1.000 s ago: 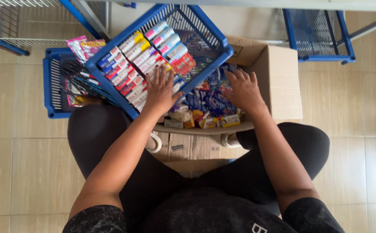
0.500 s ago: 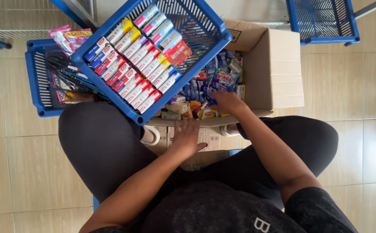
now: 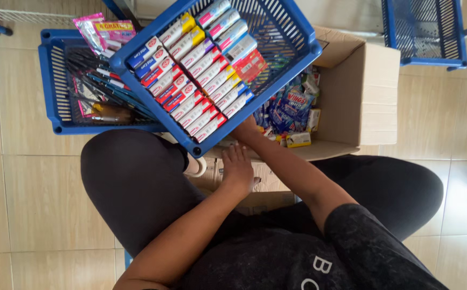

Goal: The person sits on the floor and transfers small packaged items from a cardboard box into a blue plastic basket. They arrange the items, including toothpaste and soap, neatly in rows within the basket.

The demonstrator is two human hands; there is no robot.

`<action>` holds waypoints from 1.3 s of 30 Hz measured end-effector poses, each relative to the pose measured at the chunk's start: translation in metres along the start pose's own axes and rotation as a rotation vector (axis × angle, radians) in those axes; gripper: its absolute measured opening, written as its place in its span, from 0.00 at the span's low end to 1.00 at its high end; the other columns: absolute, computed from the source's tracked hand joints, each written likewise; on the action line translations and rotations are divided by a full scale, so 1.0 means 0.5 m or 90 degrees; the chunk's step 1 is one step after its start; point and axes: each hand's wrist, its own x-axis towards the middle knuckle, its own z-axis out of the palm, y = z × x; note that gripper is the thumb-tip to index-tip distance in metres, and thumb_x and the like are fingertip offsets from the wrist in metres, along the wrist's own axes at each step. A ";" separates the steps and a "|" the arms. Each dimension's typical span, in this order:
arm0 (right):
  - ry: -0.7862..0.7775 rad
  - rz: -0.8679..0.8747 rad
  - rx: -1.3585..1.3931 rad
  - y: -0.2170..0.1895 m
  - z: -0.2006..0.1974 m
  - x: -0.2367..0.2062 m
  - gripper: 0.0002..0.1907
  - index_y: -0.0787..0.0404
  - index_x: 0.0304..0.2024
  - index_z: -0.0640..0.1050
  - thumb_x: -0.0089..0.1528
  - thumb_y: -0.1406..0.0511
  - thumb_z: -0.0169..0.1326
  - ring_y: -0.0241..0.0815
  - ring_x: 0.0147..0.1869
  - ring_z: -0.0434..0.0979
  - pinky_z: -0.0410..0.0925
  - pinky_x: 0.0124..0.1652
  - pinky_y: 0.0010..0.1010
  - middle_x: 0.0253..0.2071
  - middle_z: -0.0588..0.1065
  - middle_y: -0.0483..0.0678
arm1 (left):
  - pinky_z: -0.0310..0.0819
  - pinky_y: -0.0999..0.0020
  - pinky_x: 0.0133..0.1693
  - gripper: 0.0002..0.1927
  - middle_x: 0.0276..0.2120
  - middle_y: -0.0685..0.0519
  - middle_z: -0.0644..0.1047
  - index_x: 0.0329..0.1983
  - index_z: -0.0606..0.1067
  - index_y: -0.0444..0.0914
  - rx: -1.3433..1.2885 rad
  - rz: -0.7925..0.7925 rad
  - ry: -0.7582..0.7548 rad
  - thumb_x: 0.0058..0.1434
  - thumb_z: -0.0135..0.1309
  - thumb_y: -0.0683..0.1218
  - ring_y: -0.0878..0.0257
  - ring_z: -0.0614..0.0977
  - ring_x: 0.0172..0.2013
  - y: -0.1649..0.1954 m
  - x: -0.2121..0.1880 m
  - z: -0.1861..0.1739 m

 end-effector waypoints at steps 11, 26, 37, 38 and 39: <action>-0.200 0.189 0.292 0.202 -0.216 -0.174 0.23 0.58 0.54 0.79 0.63 0.52 0.59 0.49 0.49 0.83 0.74 0.50 0.40 0.50 0.81 0.52 | 0.53 0.43 0.65 0.53 0.71 0.34 0.57 0.74 0.52 0.28 -0.173 0.031 0.264 0.59 0.58 0.64 0.40 0.57 0.71 0.002 -0.018 -0.042; -0.323 0.113 0.132 0.254 -0.076 -0.197 0.22 0.53 0.53 0.80 0.58 0.54 0.63 0.53 0.58 0.76 0.70 0.53 0.45 0.54 0.77 0.50 | 0.74 0.48 0.35 0.17 0.28 0.43 0.80 0.38 0.76 0.37 -0.406 0.024 0.311 0.63 0.56 0.56 0.44 0.82 0.31 -0.004 -0.023 -0.100; -0.436 0.029 -0.058 0.232 0.033 -0.168 0.34 0.47 0.59 0.74 0.49 0.60 0.66 0.54 0.59 0.71 0.68 0.50 0.48 0.56 0.68 0.49 | 0.74 0.51 0.31 0.14 0.26 0.46 0.80 0.36 0.74 0.38 -0.293 0.008 0.267 0.61 0.58 0.53 0.48 0.83 0.28 -0.029 -0.015 -0.085; -0.411 0.017 -0.076 0.232 0.034 -0.169 0.31 0.48 0.57 0.76 0.50 0.58 0.65 0.54 0.58 0.72 0.68 0.50 0.47 0.55 0.70 0.49 | 0.74 0.51 0.31 0.14 0.25 0.47 0.80 0.36 0.74 0.38 -0.295 0.011 0.274 0.60 0.58 0.53 0.48 0.83 0.28 -0.028 -0.014 -0.085; -0.385 0.004 -0.093 0.230 0.038 -0.171 0.28 0.49 0.56 0.77 0.52 0.56 0.65 0.53 0.58 0.73 0.68 0.50 0.47 0.54 0.71 0.49 | 0.74 0.51 0.31 0.13 0.25 0.47 0.80 0.35 0.74 0.38 -0.296 0.013 0.281 0.60 0.59 0.52 0.49 0.83 0.28 -0.028 -0.013 -0.086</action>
